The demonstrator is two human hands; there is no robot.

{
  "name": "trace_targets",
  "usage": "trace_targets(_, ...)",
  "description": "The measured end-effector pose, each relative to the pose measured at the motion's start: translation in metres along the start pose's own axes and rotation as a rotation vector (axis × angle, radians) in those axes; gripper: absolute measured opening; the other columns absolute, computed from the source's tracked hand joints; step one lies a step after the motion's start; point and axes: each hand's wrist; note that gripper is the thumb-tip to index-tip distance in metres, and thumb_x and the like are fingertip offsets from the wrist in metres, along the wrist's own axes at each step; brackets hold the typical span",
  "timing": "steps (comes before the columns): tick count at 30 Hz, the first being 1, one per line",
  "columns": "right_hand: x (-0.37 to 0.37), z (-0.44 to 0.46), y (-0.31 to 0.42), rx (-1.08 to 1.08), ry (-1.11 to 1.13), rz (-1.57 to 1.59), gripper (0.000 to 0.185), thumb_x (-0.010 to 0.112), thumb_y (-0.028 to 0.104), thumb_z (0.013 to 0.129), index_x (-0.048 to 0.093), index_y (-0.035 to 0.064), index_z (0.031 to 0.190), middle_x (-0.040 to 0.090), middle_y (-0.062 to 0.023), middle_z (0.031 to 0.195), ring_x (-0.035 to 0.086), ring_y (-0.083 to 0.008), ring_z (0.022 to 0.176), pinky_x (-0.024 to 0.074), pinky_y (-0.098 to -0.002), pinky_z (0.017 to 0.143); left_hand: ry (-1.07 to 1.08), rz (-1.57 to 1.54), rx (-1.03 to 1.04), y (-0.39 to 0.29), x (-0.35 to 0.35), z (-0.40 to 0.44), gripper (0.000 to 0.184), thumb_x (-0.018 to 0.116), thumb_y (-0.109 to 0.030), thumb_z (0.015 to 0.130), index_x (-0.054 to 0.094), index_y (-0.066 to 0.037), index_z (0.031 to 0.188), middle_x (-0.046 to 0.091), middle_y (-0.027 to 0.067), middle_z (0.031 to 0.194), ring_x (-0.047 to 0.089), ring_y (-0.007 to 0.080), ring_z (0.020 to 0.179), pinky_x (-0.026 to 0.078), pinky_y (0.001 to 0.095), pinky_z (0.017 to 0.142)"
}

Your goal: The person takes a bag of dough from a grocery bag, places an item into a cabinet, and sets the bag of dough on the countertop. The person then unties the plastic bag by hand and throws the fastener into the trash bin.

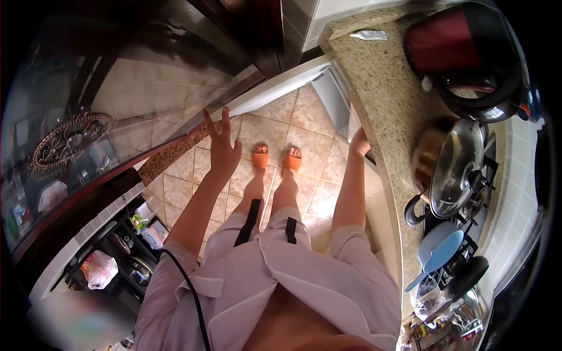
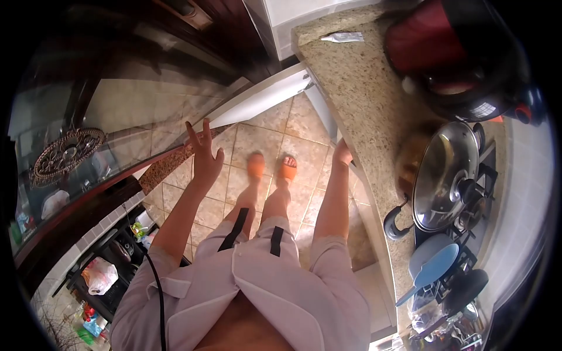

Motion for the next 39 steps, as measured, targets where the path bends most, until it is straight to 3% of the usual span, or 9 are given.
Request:
trace_targets(2,0.067,0.016,-0.027,0.043,-0.54,-1.578,0.049,0.047,0.019,0.095,0.034,0.0008,0.138,0.036,-0.0203,0.14,0.036,-0.0323,0.128,0.0369,-0.0409,0.102,-0.03,-0.014,0.023,0.001,0.004,0.001,0.095,0.06,0.006,0.072,0.011,-0.022,0.148,-0.011,0.0292,0.147,0.011,0.0489,0.135,0.042,0.0429,0.099)
trace_targets(6,0.043,0.03,-0.035,0.075,-0.135,0.058,0.048,0.047,0.018,0.094,0.035,0.0009,0.138,0.037,-0.02,0.14,0.037,-0.0322,0.128,0.0368,-0.0408,0.102,-0.072,0.054,0.059,0.0,0.006,-0.004,0.091,0.06,0.0,0.073,0.009,-0.016,0.148,-0.01,0.0325,0.146,0.002,0.0534,0.134,0.024,0.0525,0.107)
trace_targets(15,0.034,0.072,-0.045,0.236,-0.097,0.333,0.048,0.048,0.017,0.094,0.037,0.001,0.137,0.038,-0.0193,0.139,0.038,-0.0318,0.127,0.0367,-0.0404,0.102,-0.068,0.293,0.476,0.004,0.011,-0.031,0.072,0.053,-0.001,0.077,0.024,-0.006,0.143,0.013,0.0329,0.145,0.012,0.0531,0.134,0.019,0.0606,0.106)
trace_targets(25,0.052,0.044,-0.026,0.195,-0.22,0.649,0.047,0.049,0.016,0.093,0.039,0.0011,0.136,0.04,-0.0184,0.138,0.039,-0.0314,0.127,0.0366,-0.04,0.102,0.306,0.011,0.648,-0.047,0.05,0.021,0.047,0.056,-0.001,0.077,0.05,-0.006,0.124,0.053,0.015,0.113,0.052,0.0333,0.108,0.047,0.0415,0.087)
trace_targets(29,0.097,0.007,-0.008,-0.066,-0.434,1.707,0.046,0.049,0.016,0.092,0.039,0.0011,0.135,0.041,-0.0181,0.138,0.04,-0.0312,0.126,0.0366,-0.0398,0.103,0.522,0.028,0.556,-0.064,0.083,0.046,0.041,0.055,0.0,0.08,0.052,-0.007,0.121,0.056,0.0145,0.102,0.057,0.0328,0.094,0.048,0.0419,0.081)
trace_targets(31,0.08,-0.011,-0.007,0.145,-0.423,0.671,0.033,0.053,0.013,0.09,0.056,-0.002,0.119,0.057,-0.0174,0.12,0.056,-0.0292,0.109,0.0446,-0.0378,0.093,0.589,0.056,0.555,-0.075,0.104,0.056,0.041,0.056,-0.005,0.082,0.051,-0.008,0.122,0.057,0.0146,0.109,0.057,0.0326,0.098,0.047,0.0411,0.083)
trace_targets(33,0.026,-0.03,0.007,0.402,-0.249,0.92,0.025,0.058,0.01,0.087,0.06,-0.0047,0.107,0.063,-0.0153,0.105,0.06,-0.0246,0.092,0.0494,-0.0345,0.078,0.677,-0.112,0.499,-0.094,0.132,0.064,0.038,0.056,-0.009,0.083,0.052,-0.007,0.121,0.056,0.0147,0.118,0.057,0.0315,0.103,0.047,0.0397,0.084)
trace_targets(35,0.084,-0.026,0.005,0.27,-0.462,1.024,0.019,0.06,0.009,0.085,0.06,-0.0068,0.096,0.063,-0.0104,0.092,0.058,-0.0191,0.08,0.0487,-0.0315,0.068,0.725,-0.232,0.437,-0.119,0.17,0.075,0.038,0.056,-0.012,0.083,0.053,-0.008,0.121,0.055,0.0147,0.121,0.057,0.0303,0.103,0.047,0.0384,0.085)
trace_targets(39,0.023,-0.042,0.009,0.459,-0.207,2.202,0.023,0.059,0.011,0.087,0.057,-0.0015,0.107,0.06,-0.007,0.105,0.056,-0.016,0.092,0.0465,-0.0309,0.079,0.678,-0.388,0.604,-0.165,0.228,0.074,0.032,0.06,-0.014,0.084,0.057,-0.007,0.116,0.058,0.0156,0.116,0.056,0.0323,0.106,0.046,0.04,0.088)
Point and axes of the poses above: each hand's wrist, its own z-axis towards the middle knuckle, its own x-axis out of the palm, y = z × x
